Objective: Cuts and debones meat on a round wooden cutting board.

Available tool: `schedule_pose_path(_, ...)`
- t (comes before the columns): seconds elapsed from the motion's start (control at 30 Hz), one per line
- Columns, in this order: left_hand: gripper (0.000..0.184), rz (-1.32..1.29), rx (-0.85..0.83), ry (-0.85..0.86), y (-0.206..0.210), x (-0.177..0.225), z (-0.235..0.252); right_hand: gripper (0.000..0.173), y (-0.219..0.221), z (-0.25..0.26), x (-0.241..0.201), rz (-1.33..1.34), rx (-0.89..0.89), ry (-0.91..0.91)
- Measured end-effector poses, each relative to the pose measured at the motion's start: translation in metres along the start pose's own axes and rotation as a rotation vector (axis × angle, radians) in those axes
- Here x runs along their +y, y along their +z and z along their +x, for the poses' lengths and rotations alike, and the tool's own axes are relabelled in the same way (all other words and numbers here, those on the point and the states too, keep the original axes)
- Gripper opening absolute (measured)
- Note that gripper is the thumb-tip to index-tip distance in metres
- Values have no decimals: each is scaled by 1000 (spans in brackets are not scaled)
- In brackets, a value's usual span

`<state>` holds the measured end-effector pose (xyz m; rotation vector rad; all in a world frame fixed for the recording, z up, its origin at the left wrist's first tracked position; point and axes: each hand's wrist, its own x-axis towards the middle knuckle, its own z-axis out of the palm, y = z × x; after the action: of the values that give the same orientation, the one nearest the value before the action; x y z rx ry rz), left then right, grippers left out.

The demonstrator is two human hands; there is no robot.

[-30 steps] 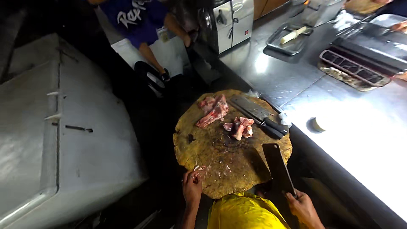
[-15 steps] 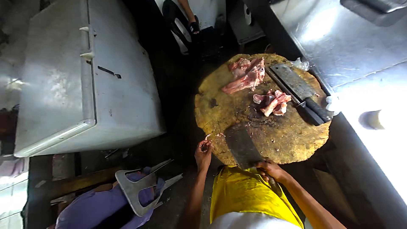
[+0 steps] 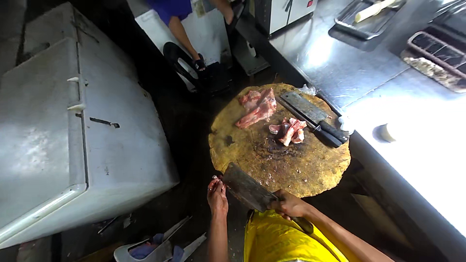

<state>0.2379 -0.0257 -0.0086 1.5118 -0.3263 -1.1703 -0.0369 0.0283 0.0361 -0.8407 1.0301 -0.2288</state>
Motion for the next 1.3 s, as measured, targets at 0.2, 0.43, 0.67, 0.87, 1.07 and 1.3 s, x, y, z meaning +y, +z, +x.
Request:
schedule_pose_path(0.2,37,198,-275,264,133,101,53,18,-19,-79,29,23,444,-173)
schedule_pose_path(0.43,34,779,-298,606,283,146,128,21,-13,-142,95,-148,932,16)
schedule_pose_path(0.67,47,1339,-648,509,316,97,133,45,9,-121,141,-221,1059,220)
schedule_pose_path(0.87,84,1709,-652,628,311,33,121,48,17,-112,142,-244,1073,264)
schedule_pose_path(1.07,78,1708,-661,515,294,42,120,45,7,-118,148,-272,1058,227)
schedule_pose_path(1.3,74,1630,-660,432,176,85,47,31,-13,-126,84,-218,1112,-182)
